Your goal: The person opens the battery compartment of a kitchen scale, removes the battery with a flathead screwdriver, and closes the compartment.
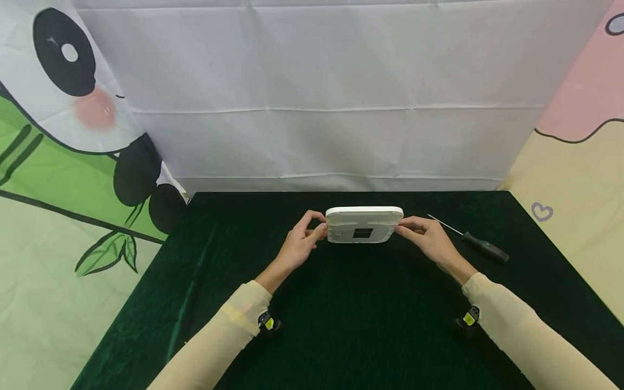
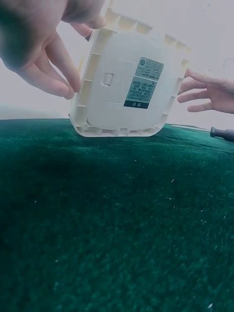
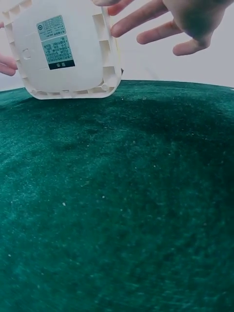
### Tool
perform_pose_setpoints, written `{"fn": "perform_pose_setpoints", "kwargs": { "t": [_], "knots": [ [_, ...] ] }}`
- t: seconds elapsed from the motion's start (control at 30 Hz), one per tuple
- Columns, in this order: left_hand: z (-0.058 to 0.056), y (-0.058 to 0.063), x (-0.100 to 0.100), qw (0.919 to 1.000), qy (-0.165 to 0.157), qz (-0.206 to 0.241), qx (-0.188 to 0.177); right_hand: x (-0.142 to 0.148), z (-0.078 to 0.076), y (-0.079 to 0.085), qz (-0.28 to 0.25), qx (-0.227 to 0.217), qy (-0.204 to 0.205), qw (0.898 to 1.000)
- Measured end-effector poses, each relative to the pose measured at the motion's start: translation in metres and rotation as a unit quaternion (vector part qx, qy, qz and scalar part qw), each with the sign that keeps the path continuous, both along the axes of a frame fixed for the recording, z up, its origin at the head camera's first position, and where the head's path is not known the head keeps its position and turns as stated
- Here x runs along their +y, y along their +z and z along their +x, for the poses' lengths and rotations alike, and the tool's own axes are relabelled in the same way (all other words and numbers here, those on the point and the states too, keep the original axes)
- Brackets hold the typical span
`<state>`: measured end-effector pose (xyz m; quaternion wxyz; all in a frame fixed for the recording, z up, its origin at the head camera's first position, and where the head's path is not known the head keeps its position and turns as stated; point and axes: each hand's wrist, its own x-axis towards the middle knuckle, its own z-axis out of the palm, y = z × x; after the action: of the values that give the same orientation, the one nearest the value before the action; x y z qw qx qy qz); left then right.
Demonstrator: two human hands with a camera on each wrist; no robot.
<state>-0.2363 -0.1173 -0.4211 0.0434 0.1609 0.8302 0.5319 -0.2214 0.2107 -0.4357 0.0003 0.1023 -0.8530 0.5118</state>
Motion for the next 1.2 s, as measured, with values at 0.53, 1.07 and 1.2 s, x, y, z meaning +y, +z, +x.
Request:
{"fn": "perform_pose_setpoints", "kwargs": {
  "t": [0.53, 1.07, 1.2],
  "knots": [
    [0.000, 0.003, 0.004, 0.9992, 0.037, -0.015, 0.005, -0.007, 0.000, 0.002, -0.017, 0.022, -0.011, 1.000],
    [0.000, 0.006, 0.008, 0.9973, 0.055, -0.031, 0.038, -0.014, 0.001, 0.009, 0.001, 0.043, -0.054, 0.998],
    [0.001, 0.008, 0.009, 0.9973, 0.054, -0.035, 0.033, -0.015, 0.003, 0.010, 0.013, 0.045, -0.062, 0.997]
  ]
}}
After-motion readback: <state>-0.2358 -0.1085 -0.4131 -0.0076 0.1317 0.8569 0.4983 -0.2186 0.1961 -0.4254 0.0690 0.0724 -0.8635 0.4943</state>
